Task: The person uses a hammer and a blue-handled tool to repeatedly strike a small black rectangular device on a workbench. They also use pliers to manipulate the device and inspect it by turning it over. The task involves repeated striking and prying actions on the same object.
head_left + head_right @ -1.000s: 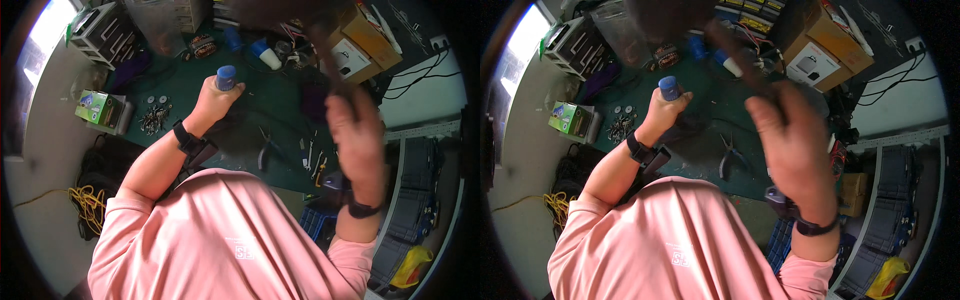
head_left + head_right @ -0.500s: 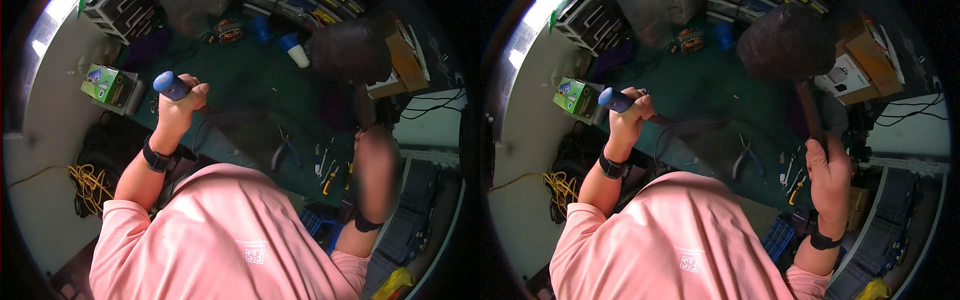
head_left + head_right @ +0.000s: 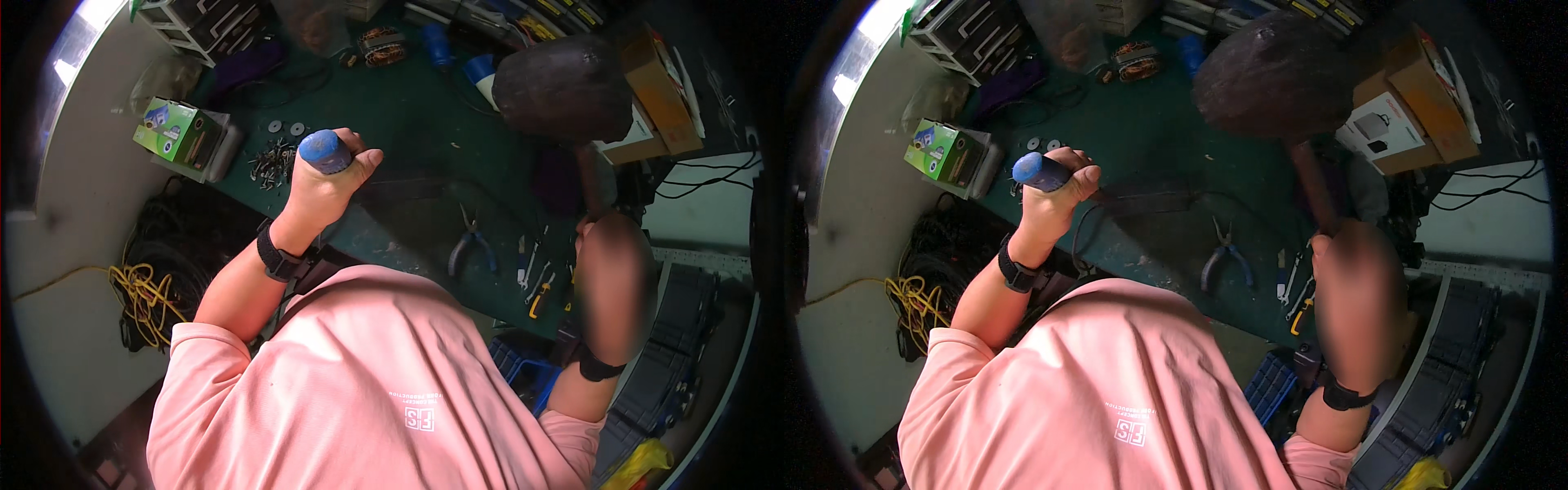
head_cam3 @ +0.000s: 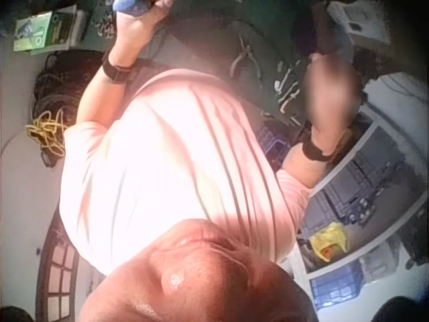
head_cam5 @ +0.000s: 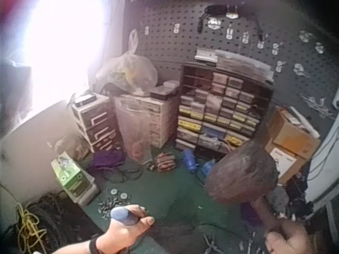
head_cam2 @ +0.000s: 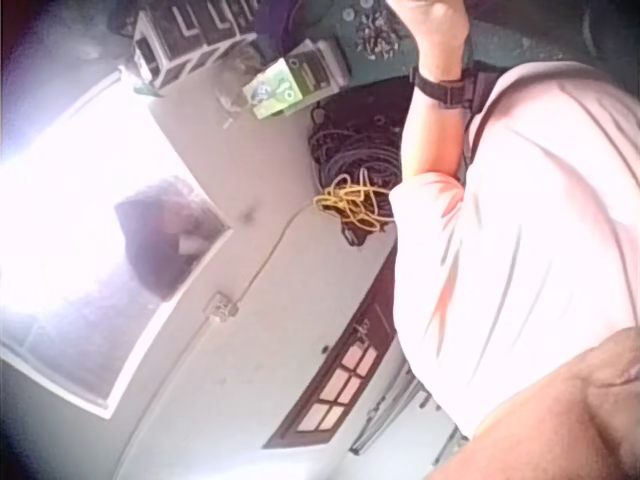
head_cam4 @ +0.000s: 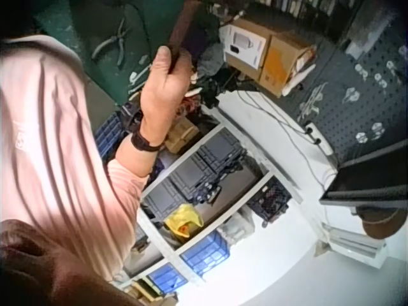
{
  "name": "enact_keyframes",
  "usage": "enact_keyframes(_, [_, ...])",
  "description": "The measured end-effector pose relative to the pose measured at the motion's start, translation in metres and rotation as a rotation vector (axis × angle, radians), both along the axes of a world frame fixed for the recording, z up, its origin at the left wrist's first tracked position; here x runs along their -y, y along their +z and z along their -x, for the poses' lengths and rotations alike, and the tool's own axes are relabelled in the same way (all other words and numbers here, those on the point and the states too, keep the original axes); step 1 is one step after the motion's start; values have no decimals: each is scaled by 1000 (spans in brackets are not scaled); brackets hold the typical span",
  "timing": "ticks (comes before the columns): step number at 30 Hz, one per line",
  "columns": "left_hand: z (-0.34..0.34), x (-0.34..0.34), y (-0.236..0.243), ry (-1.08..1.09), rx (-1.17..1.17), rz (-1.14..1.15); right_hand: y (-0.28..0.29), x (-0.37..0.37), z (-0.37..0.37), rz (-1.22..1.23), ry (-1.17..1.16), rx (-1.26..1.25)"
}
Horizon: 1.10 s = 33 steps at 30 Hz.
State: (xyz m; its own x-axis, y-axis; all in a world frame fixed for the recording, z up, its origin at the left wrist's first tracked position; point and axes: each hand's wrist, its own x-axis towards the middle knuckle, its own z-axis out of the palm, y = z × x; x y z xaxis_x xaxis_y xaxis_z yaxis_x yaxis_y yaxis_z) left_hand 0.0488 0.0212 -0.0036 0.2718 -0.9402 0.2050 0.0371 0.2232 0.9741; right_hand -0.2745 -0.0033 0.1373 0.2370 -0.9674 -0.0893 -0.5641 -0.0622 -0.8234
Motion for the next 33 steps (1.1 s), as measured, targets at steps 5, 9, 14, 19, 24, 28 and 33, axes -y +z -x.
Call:
enact_keyframes(5, [6, 2, 2, 1, -50, 25, -2, -4, 7, -26, -23, -15])
enact_keyframes(9, [22, 11, 15, -30, -29, 6, -8, -6, 16, -54, -33, -16])
enact_keyframes(14, [39, 23, 13, -47, 73, -60, -11, -8, 26, -79, -34, -38])
enact_keyframes(19, [42, 26, 7, -38, 78, -88, -15, -7, 35, -61, -9, -44])
enact_keyframes(24, [44, 26, 10, -62, 139, -77, -17, -8, 35, -76, -27, -48])
enact_keyframes(28, [49, 29, 13, -65, 210, -83, -17, -8, 31, -56, -9, -68])
enact_keyframes(33, [56, 39, 14, -70, 209, -71, -6, -5, 19, 25, 36, -110])
